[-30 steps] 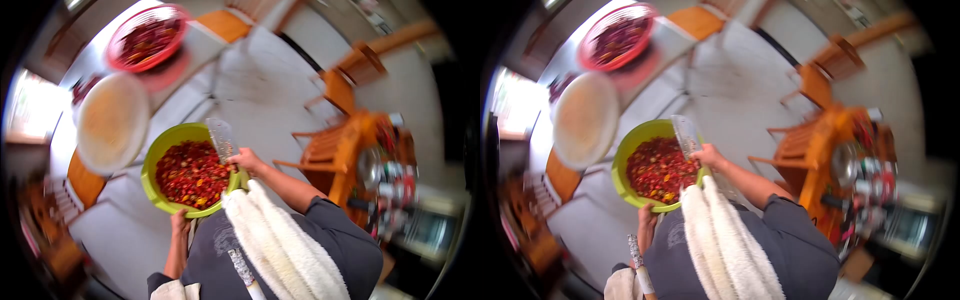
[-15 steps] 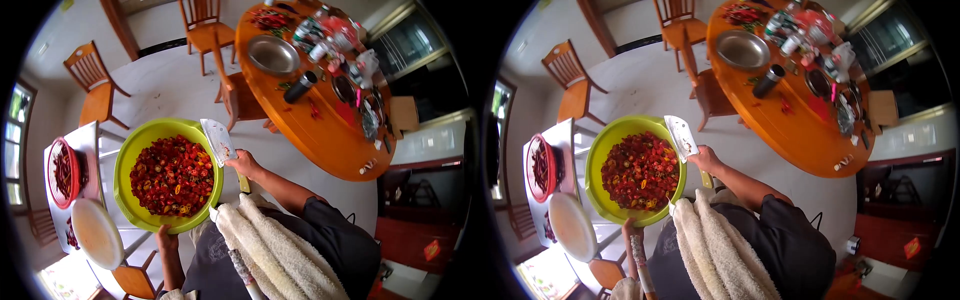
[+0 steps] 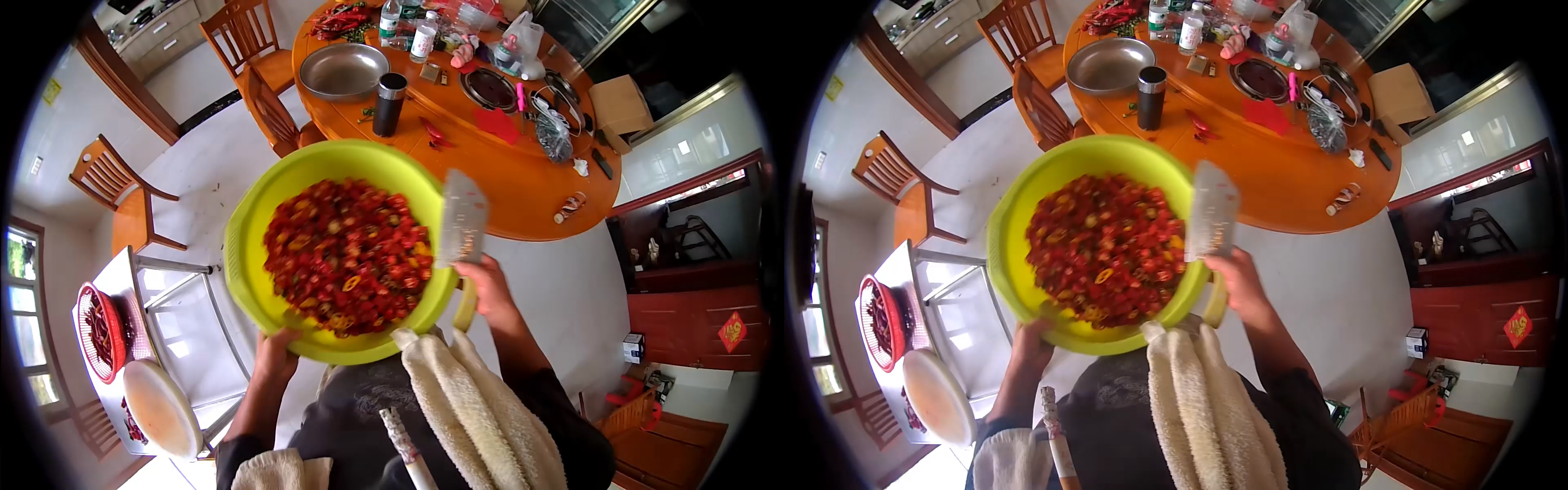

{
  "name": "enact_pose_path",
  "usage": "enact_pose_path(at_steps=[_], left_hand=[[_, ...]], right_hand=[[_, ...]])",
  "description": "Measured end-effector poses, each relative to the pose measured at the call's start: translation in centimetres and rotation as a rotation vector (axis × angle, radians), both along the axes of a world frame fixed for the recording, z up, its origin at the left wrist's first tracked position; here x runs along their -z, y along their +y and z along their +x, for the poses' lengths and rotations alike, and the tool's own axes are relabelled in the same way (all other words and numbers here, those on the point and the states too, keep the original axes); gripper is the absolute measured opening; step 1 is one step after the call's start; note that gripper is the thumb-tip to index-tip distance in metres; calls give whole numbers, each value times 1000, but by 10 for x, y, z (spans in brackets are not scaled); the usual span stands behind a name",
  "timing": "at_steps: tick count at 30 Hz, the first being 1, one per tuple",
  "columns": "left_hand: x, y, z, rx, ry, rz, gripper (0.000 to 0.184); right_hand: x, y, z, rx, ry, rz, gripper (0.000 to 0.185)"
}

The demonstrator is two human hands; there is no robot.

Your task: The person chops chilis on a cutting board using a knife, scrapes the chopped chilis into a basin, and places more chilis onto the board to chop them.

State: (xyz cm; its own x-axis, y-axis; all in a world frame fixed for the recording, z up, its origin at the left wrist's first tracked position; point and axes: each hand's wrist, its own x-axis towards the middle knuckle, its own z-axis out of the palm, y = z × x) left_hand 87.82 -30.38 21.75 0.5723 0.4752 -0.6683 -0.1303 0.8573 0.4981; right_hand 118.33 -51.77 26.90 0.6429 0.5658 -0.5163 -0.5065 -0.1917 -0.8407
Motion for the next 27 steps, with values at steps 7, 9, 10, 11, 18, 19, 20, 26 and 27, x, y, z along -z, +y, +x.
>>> enact_pose_path(at_steps=[7,9,10,11,18,19,20,26,27], left_hand=[[27,-32,168,295,-142,53,32],[39,-46,225,385,-169,97,26],[43,-56,252,400,-155,113,24],[46,-66,279,417,-137,127,23],[54,-85,380,533,3,199,10],[50,-84,391,550,11,212,18],[48,-83,398,549,29,227,28],[63,-99,379,413,-185,92,64],[48,-91,346,477,-201,50,55]], right_hand=[[-38,-112,71,376,-194,54,34],[-28,-140,106,384,-199,97,38],[-22,-151,123,417,-212,85,39],[-16,-162,140,451,-224,73,40],[24,-230,245,420,-209,-32,39],[21,-228,252,374,-228,-56,38],[25,-231,271,356,-213,-64,41],[-34,-181,283,196,-178,-31,36],[-38,-161,280,203,-218,-39,35]])
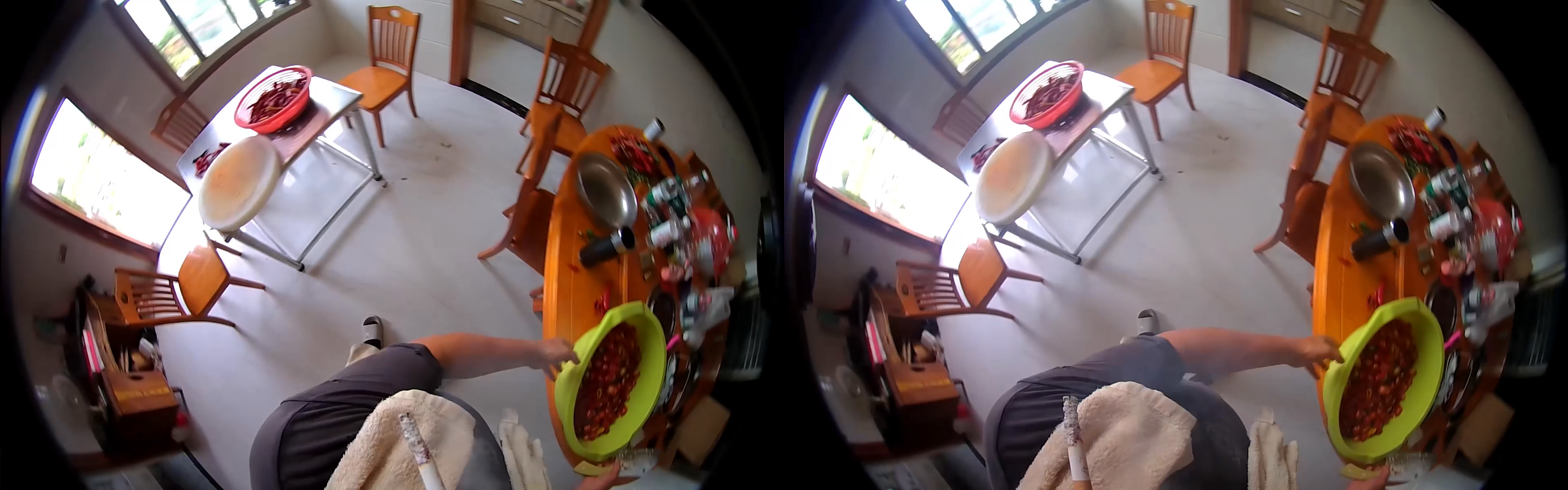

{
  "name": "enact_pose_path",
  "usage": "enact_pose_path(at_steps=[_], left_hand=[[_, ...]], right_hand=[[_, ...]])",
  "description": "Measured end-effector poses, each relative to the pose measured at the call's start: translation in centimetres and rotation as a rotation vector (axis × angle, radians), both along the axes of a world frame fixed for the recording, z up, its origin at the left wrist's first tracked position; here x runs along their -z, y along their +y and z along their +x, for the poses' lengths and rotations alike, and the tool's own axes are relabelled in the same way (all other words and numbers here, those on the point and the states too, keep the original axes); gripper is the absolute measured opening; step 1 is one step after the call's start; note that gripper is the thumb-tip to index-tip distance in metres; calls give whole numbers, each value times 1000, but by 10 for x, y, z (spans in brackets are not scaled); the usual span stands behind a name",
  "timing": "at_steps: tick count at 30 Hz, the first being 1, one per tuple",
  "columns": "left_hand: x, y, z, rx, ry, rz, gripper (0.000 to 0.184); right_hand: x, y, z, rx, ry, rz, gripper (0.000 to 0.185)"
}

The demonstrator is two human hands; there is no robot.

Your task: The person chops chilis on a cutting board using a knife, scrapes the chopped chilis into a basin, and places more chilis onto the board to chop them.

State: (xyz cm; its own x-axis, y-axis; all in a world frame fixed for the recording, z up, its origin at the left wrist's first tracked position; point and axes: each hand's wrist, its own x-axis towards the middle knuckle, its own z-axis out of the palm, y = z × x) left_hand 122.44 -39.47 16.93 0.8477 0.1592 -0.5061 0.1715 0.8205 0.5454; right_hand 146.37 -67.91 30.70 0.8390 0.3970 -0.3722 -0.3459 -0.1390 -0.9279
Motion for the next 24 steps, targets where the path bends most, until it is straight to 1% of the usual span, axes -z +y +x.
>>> enact_pose_path(at_steps=[1,3,5,6,8,10,12,13,14,15,16,17,18,19,20,21,22,23,24], left_hand=[[16,2,-24,22,-90,-19,52],[37,11,-78,73,-8,32,52],[67,23,-140,60,68,66,50],[71,31,-178,37,111,63,51],[82,50,-261,-53,185,50,50],[98,71,-346,-210,245,12,46],[107,94,-431,-344,326,56,47],[109,106,-476,-409,344,87,48],[101,116,-520,-478,377,105,49],[96,127,-559,-537,423,137,48],[101,146,-594,-613,513,107,44],[104,166,-629,-725,514,136,41],[98,178,-656,-824,532,142,38],[101,191,-683,-943,497,114,36],[112,199,-708,-998,466,85,35],[130,210,-736,-1008,407,59,37],[159,229,-766,-1034,402,59,38],[175,244,-795,-969,283,138,39],[194,235,-823,-983,189,116,40]], right_hand=[[-5,14,0,24,-43,-11,34],[-10,41,3,92,-130,-30,32],[-11,82,-6,119,-201,-49,31],[-10,107,-21,76,-207,-41,30],[-10,175,-94,-214,-130,-14,23],[19,236,-153,-376,134,112,20],[42,293,-241,-419,-56,-83,22],[72,313,-263,-444,46,-90,20],[82,336,-303,-511,160,-79,20],[105,360,-337,-509,197,-80,18],[103,381,-386,-489,414,-15,18],[163,385,-369,-615,516,2,17],[162,390,-404,-662,348,-61,16],[173,401,-423,-712,340,-77,17],[182,407,-439,-704,382,-108,16],[197,412,-444,-789,392,-169,19],[208,425,-450,-818,404,-155,18],[218,439,-458,-766,443,-159,17],[238,430,-455,-837,453,-140,18]])
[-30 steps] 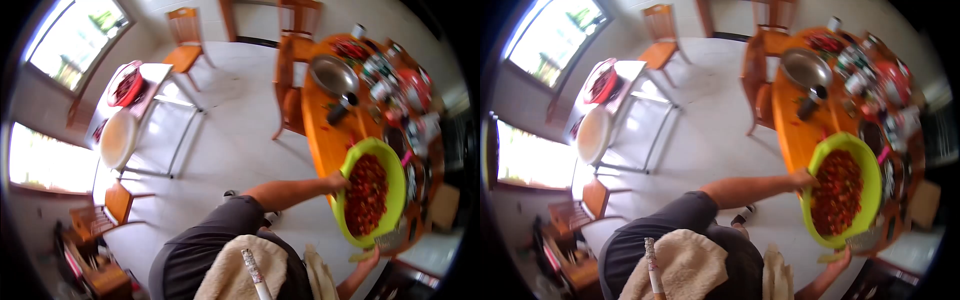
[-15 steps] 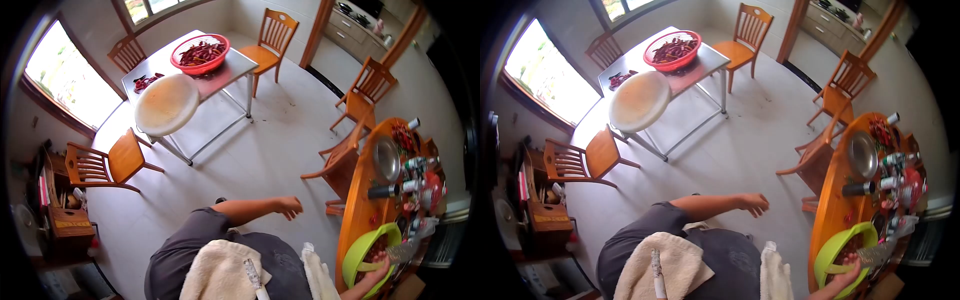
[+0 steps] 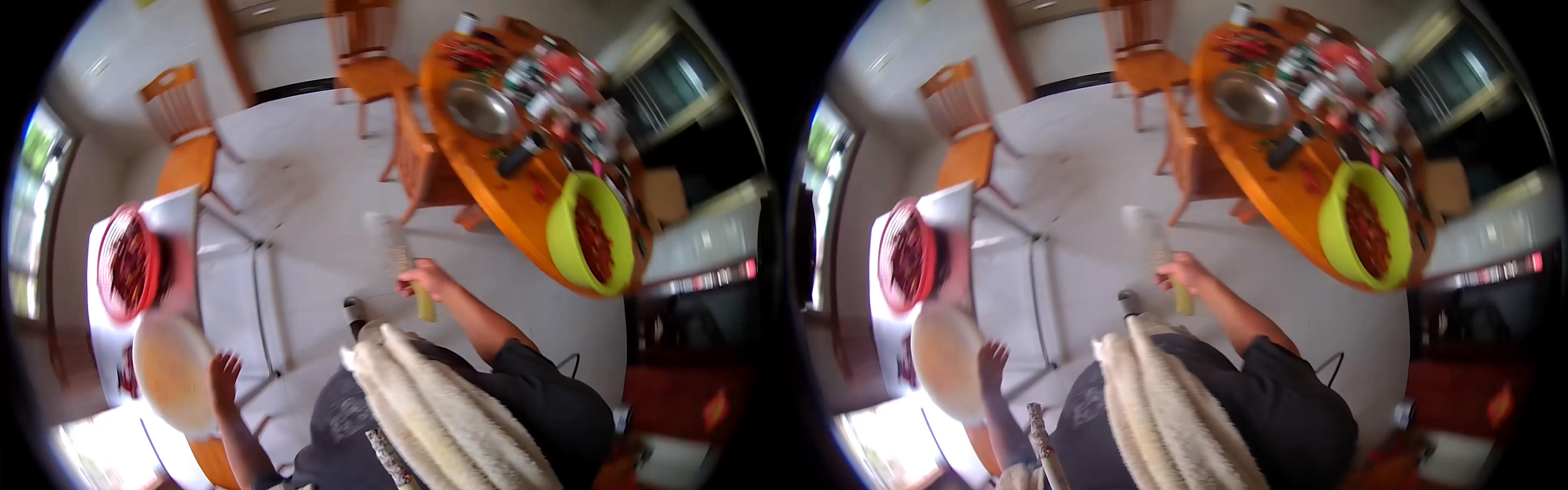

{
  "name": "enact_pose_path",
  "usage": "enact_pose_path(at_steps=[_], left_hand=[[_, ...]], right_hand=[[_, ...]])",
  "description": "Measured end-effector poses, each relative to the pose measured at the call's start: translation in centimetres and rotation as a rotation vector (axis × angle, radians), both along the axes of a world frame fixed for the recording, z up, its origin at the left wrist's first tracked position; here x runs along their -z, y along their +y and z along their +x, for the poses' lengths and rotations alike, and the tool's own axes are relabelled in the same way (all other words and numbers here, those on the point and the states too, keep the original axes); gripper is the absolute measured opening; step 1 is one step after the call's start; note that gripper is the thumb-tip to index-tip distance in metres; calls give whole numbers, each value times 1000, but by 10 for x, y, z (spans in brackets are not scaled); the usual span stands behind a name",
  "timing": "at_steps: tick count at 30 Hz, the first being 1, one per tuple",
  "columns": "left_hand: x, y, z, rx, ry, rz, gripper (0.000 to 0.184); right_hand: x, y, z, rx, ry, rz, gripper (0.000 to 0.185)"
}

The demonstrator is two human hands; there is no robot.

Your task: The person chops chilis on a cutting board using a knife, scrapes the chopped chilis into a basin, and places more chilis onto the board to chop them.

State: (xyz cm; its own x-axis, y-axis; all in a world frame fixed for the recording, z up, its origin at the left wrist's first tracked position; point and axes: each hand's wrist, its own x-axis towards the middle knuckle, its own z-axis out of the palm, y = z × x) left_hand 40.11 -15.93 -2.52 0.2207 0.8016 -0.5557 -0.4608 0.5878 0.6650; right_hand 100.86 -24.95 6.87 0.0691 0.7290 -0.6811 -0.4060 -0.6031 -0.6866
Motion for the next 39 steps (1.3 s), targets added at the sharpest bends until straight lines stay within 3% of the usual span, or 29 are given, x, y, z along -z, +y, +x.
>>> enact_pose_path(at_steps=[1,4,6,7,11,12,13,14,18,19,20,21,22,25,28,31,34,36,39], left_hand=[[4,11,-14,38,67,32,40],[-9,69,-42,-77,202,-193,45],[-10,119,-58,-116,339,-113,44],[-22,115,-88,-17,315,57,42],[-109,183,-47,-127,300,199,27],[-164,209,-15,-145,451,197,28],[-183,240,-12,-179,624,223,28],[-197,220,2,-231,761,293,24],[-176,354,-90,-236,1253,368,35],[-169,390,-117,-208,1315,491,37],[-161,426,-148,-62,1416,295,54],[-156,376,-103,-17,1593,326,70],[-136,404,-124,62,1768,327,87],[-101,447,-149,390,1792,184,126],[-89,469,-154,404,1805,165,131],[-70,484,-169,329,1522,160,131],[-77,483,-153,535,1740,102,130],[-72,480,-145,575,1746,145,126],[-106,449,-103,652,1695,103,130]], right_hand=[[14,9,3,19,5,-5,19],[32,41,14,28,81,-12,20],[47,82,4,-2,118,10,20],[46,73,-20,-39,117,30,20],[15,92,-24,31,50,-19,18],[10,98,-23,94,39,-18,18],[8,109,-20,80,31,-52,21],[16,81,0,105,16,-70,21],[9,153,-54,183,-51,-88,21],[6,177,-76,179,-55,-122,23],[6,202,-105,214,-53,-134,21],[-9,140,-48,249,-54,-107,19],[-16,155,-66,285,-59,-117,18],[-28,169,-84,253,-130,-173,23],[-41,181,-102,232,-127,-212,28],[-53,196,-115,213,-147,-252,28],[-59,218,-120,150,-172,-250,29],[-59,229,-125,98,-175,-210,30],[-63,246,-140,138,-185,-220,26]])
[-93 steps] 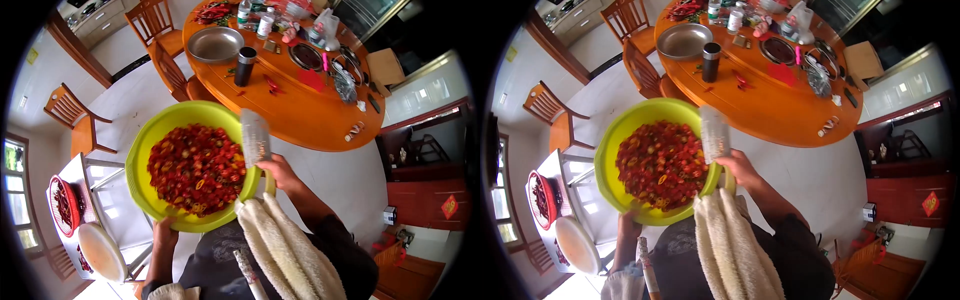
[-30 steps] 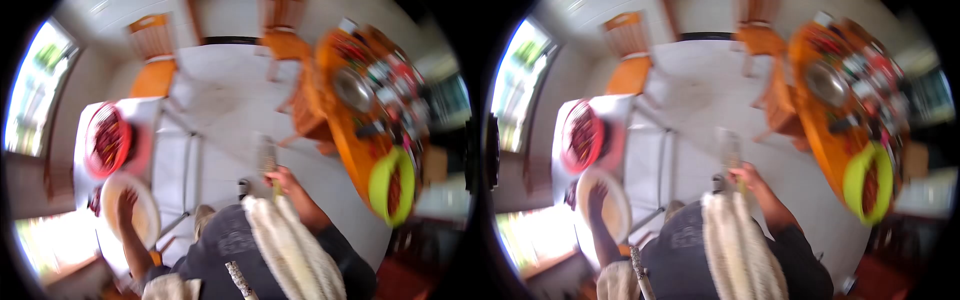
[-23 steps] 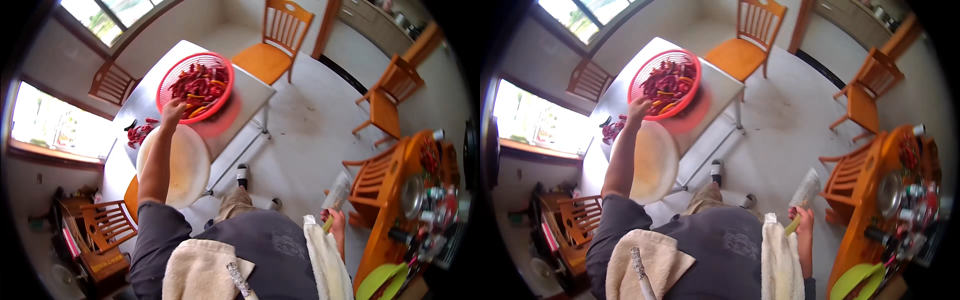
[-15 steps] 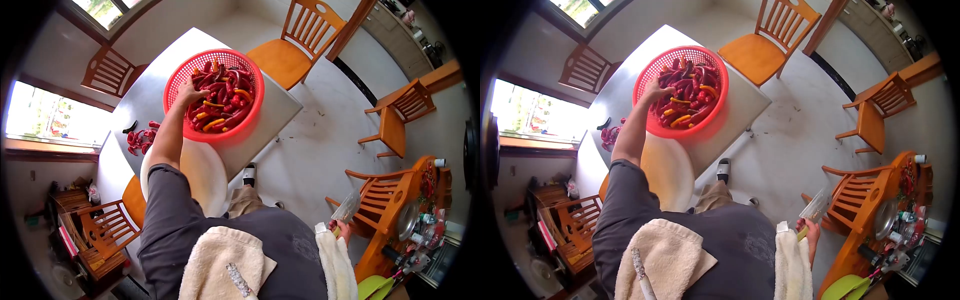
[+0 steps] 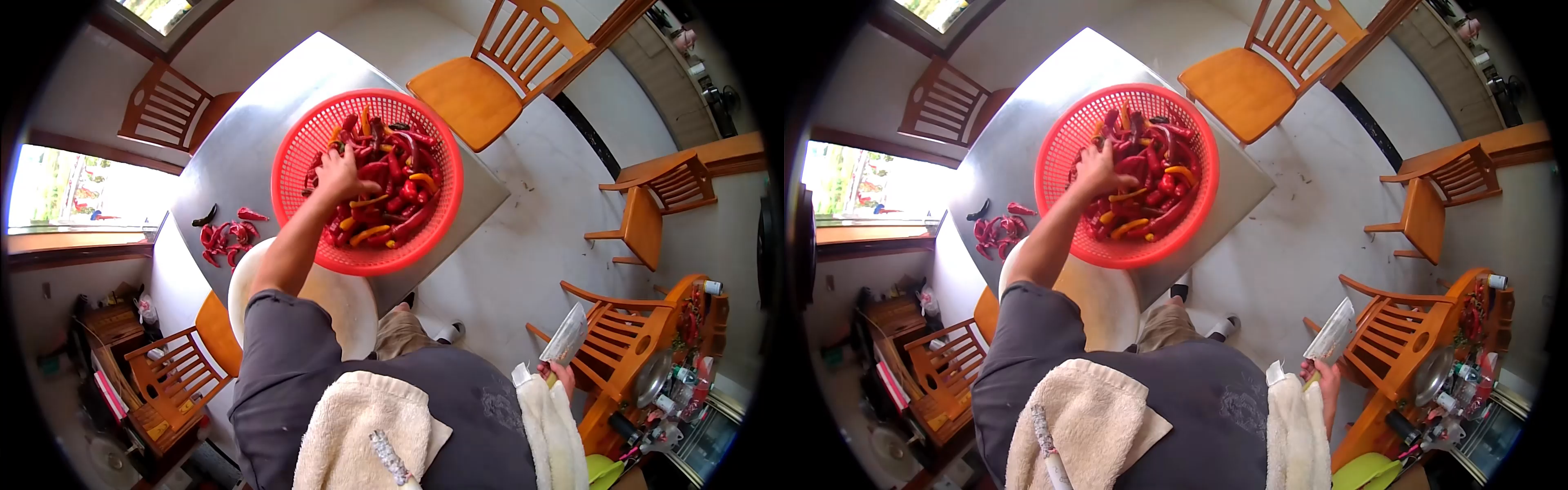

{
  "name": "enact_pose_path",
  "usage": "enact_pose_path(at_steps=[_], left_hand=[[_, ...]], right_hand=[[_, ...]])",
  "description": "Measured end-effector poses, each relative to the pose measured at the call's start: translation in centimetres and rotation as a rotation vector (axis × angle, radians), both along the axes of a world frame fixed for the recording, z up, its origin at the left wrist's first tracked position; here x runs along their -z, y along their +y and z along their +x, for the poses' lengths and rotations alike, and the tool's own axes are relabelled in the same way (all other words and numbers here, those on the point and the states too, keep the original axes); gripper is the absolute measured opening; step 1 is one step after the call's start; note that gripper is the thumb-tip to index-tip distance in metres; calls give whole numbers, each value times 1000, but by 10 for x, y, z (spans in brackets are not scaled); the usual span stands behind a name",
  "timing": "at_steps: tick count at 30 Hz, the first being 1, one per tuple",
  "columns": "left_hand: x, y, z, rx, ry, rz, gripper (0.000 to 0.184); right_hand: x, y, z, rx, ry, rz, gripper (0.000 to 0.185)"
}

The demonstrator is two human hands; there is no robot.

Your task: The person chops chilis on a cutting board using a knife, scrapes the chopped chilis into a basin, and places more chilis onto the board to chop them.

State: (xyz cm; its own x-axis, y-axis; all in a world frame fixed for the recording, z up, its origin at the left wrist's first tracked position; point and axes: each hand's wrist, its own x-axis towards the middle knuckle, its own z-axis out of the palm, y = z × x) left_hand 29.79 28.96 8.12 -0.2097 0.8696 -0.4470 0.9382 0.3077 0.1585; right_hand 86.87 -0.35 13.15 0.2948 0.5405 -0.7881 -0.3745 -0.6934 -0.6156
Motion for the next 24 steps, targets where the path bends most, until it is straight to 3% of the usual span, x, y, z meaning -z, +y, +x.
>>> enact_pose_path(at_steps=[3,8,12,16,19,22,23,24], left_hand=[[15,-2,12,43,113,54,135],[14,6,21,84,72,22,126],[17,10,-9,80,-58,85,105],[19,-1,-7,190,27,-58,115],[32,-14,0,76,3,25,115],[14,-12,-1,-6,-177,14,114],[49,-8,-21,-6,-276,114,112],[49,-5,-20,-92,-326,97,115]], right_hand=[[5,8,-14,25,-8,-22,25],[16,5,-3,-43,48,-10,29],[17,2,3,-50,1,-43,31],[29,0,10,-5,41,-68,28],[26,5,0,25,25,-68,24],[25,9,0,17,11,-74,23],[25,8,1,17,13,-70,23],[27,7,2,20,17,-63,23]])
